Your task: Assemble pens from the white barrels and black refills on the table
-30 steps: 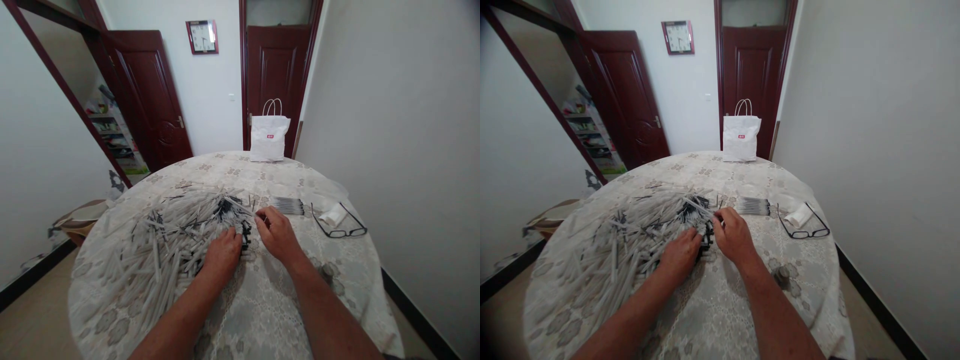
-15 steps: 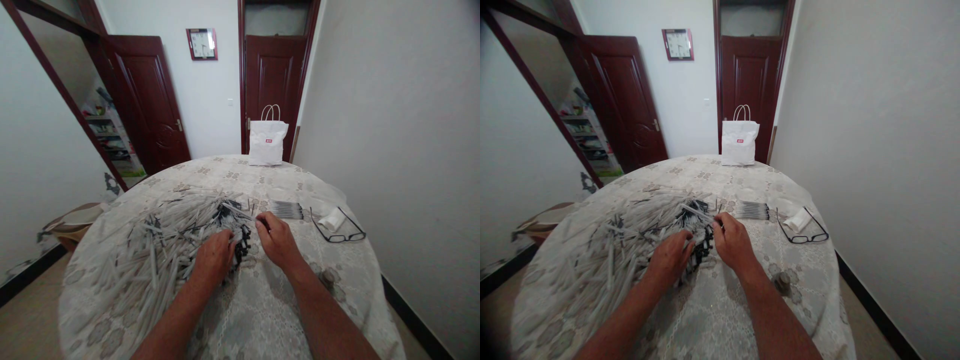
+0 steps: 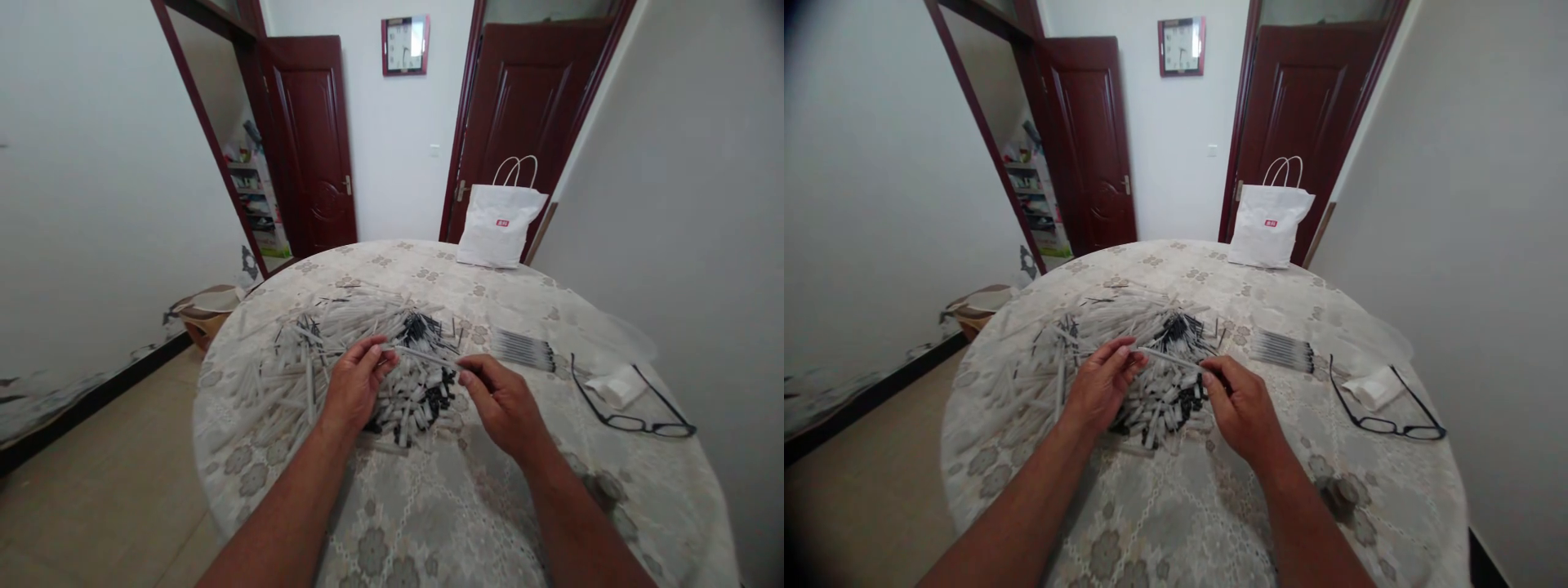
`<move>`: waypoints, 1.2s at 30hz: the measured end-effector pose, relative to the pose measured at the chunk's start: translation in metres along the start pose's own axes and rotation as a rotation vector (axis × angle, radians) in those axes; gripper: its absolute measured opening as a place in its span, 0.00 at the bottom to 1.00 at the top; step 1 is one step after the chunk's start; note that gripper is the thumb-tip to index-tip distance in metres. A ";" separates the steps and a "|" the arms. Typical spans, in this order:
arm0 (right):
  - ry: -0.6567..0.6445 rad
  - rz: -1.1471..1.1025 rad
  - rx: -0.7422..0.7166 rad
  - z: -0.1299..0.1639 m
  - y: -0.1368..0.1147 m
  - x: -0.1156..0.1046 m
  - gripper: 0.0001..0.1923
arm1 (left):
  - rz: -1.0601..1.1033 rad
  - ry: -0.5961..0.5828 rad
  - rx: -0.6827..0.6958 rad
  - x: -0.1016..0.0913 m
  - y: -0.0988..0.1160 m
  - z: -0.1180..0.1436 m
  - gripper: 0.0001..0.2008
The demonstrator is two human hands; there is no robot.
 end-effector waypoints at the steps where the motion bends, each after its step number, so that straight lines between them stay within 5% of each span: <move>1: -0.002 0.015 -0.006 0.000 0.000 0.002 0.10 | 0.007 -0.003 -0.001 0.000 0.000 0.000 0.14; 24: -0.049 0.114 -0.058 0.002 0.000 0.016 0.08 | -0.027 -0.075 -0.039 0.004 -0.002 0.004 0.16; 36: -0.043 0.218 -0.268 0.011 -0.018 0.043 0.15 | 0.017 -0.039 -0.063 0.001 -0.003 0.003 0.16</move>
Point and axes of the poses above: each hand's wrist, its own z-axis away from the middle knuckle, its own x-axis out of the palm, y = z × x, the point moved 4 cm from there along -z, towards the middle knuckle, and after that the axes turned 11 degrees about z, right-handed, at the moved point
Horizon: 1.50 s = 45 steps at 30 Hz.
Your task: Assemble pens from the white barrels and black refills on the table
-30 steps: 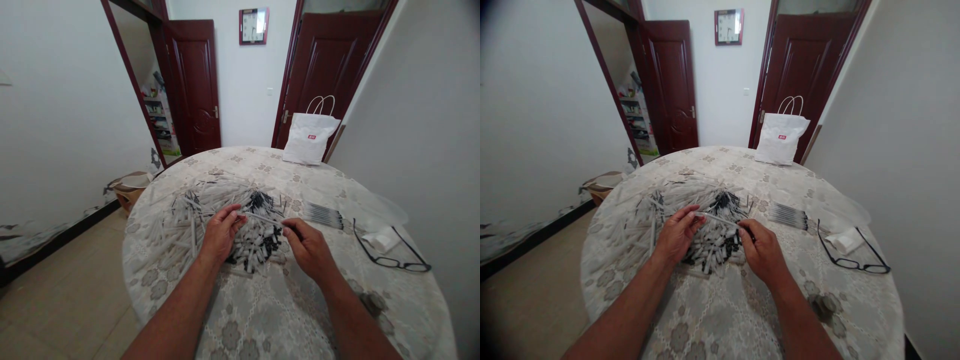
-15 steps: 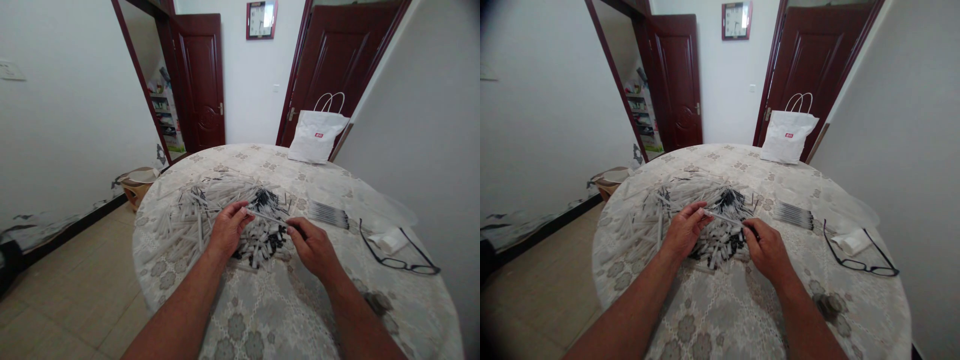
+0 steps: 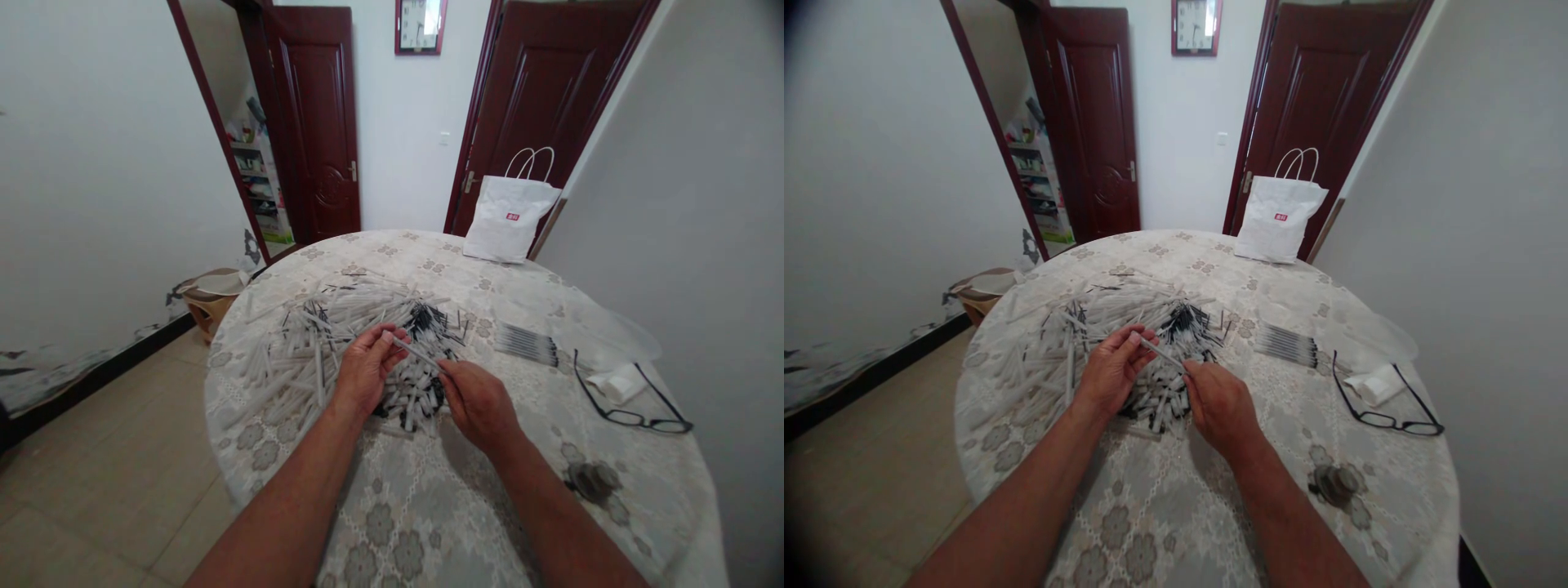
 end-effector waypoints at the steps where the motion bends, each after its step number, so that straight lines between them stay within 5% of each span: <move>1: -0.002 -0.033 0.023 0.000 -0.001 -0.001 0.14 | -0.005 0.003 0.003 -0.001 -0.001 0.000 0.16; 10: -0.268 -0.548 0.428 0.003 0.017 0.020 0.12 | -0.052 0.006 -0.010 0.005 -0.007 0.002 0.18; 20: -0.279 0.115 0.144 -0.013 0.019 -0.018 0.08 | -0.570 -0.267 -0.037 0.018 -0.017 0.014 0.18; 26: -0.599 0.697 0.346 -0.018 0.090 -0.043 0.12 | -0.901 -0.209 0.165 0.015 -0.008 0.014 0.13; 34: -0.737 0.844 0.498 -0.004 0.165 -0.030 0.15 | -1.206 -0.330 0.588 0.023 -0.006 0.024 0.10; 45: -0.751 0.849 0.485 -0.017 0.169 -0.021 0.14 | -1.211 -0.291 0.679 0.024 0.001 0.025 0.09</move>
Point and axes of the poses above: each hand's wrist, its own z-axis away from the middle knuckle, its own x-axis out of the palm, y = z × x, the point moved 4 cm from there along -z, towards the middle knuckle, and after that the axes turned 11 degrees about z, right-handed, at the moved point
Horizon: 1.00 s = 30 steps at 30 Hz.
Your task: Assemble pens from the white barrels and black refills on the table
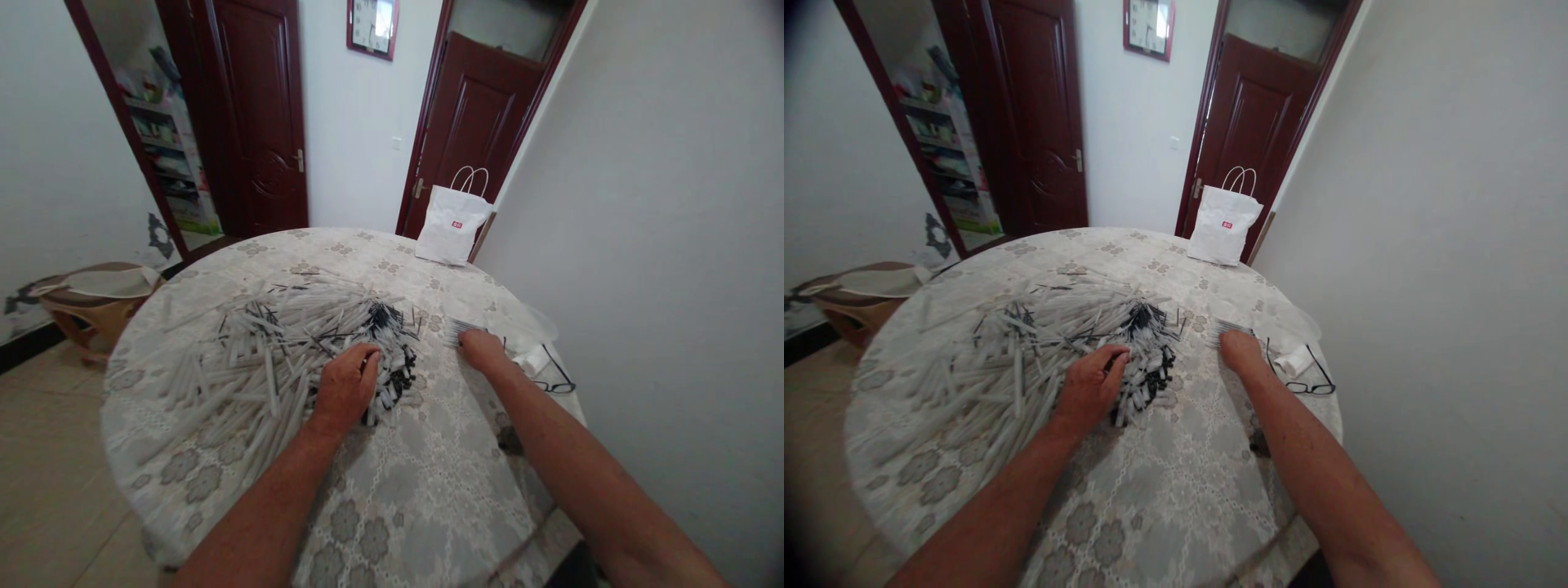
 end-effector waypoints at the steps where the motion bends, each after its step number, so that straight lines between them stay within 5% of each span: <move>1: 0.007 -0.001 0.007 0.001 0.000 -0.003 0.14 | -0.001 -0.001 0.001 0.000 0.000 0.000 0.09; 6: 0.056 -0.031 0.004 0.015 -0.013 -0.025 0.14 | -0.029 0.004 0.000 0.000 -0.002 0.001 0.09; 12: 0.106 -0.145 -0.110 0.044 -0.062 -0.044 0.13 | -0.050 -0.018 -0.002 0.003 -0.005 0.002 0.09; 19: 0.418 -0.376 0.128 0.051 -0.088 -0.029 0.16 | -0.071 -0.071 -0.022 0.007 -0.007 0.005 0.10; 30: 0.413 -0.443 0.060 0.037 -0.096 -0.016 0.13 | -0.151 -0.115 -0.033 0.009 -0.008 0.005 0.09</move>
Point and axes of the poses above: each hand's wrist, its own z-axis away from the middle knuckle, its own x-axis out of the palm, y = z × x, the point moved 4 cm from there along -z, towards the middle knuckle, and after that the axes turned 11 degrees about z, right-handed, at the moved point
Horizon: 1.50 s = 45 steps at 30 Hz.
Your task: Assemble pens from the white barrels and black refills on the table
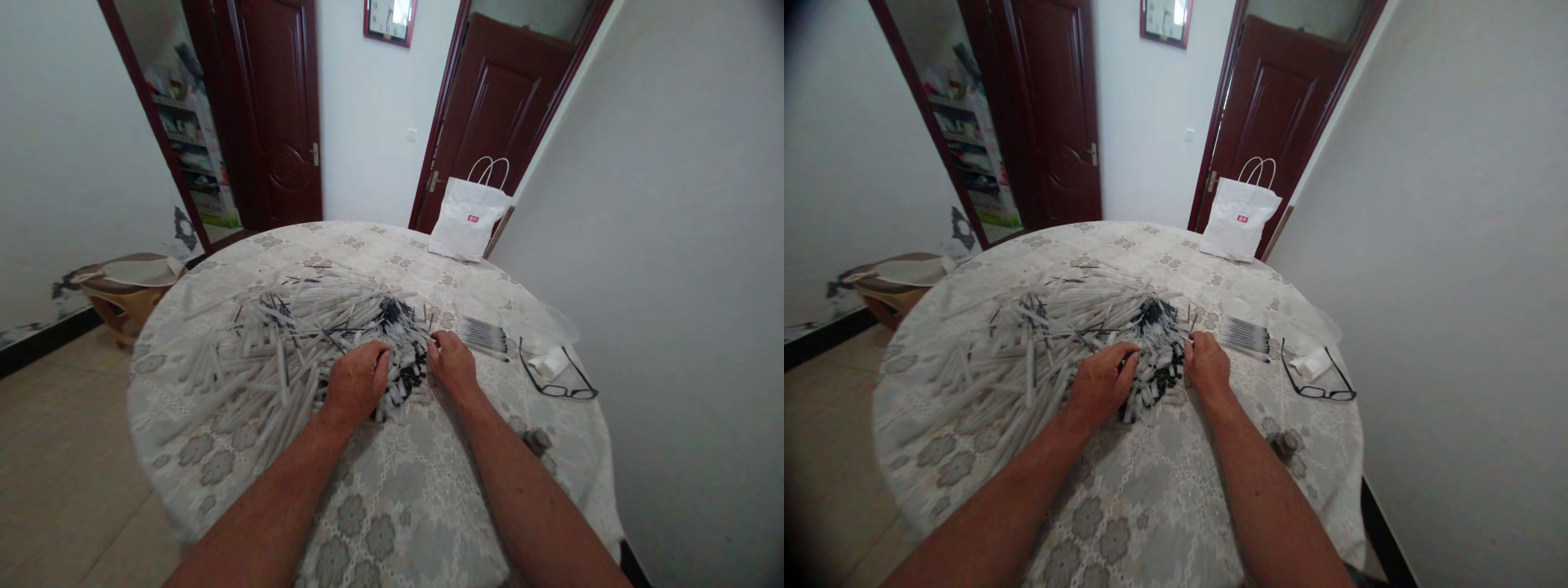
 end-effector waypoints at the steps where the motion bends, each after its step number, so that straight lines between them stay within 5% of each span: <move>1: -0.001 -0.004 -0.003 0.000 -0.001 0.000 0.13 | -0.007 -0.004 0.002 0.000 0.000 0.000 0.09; 6: 0.065 -0.051 -0.001 0.001 0.000 -0.007 0.12 | -0.009 -0.012 0.003 -0.001 0.003 0.000 0.08; 16: 0.555 -0.369 0.102 0.025 0.035 -0.052 0.12 | -0.114 -0.039 -0.024 -0.009 0.017 0.001 0.08; 23: 0.584 -0.481 0.068 0.031 0.037 -0.050 0.12 | -0.128 0.147 -0.097 -0.087 0.038 0.011 0.09; 29: 0.554 -0.518 -0.032 0.034 0.028 -0.051 0.11 | -0.283 0.069 -0.216 -0.125 0.032 0.097 0.08; 34: 0.495 -0.570 -0.124 0.039 0.011 -0.054 0.10 | -0.287 -0.092 -0.202 -0.102 0.037 0.134 0.07; 41: 0.473 -0.579 -0.158 0.042 0.003 -0.059 0.09 | -0.500 -0.366 -0.139 -0.040 0.033 0.101 0.09; 45: 0.484 -0.589 -0.145 0.041 0.008 -0.060 0.09 | -0.524 -0.434 -0.126 -0.025 0.025 0.093 0.08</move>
Point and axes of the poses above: each hand's wrist, its own z-axis away from the middle knuckle, its own x-axis out of the palm, y = z × x, the point moved 4 cm from there along -z, towards the middle knuckle, and after that the axes turned 11 degrees about z, right-handed, at the moved point
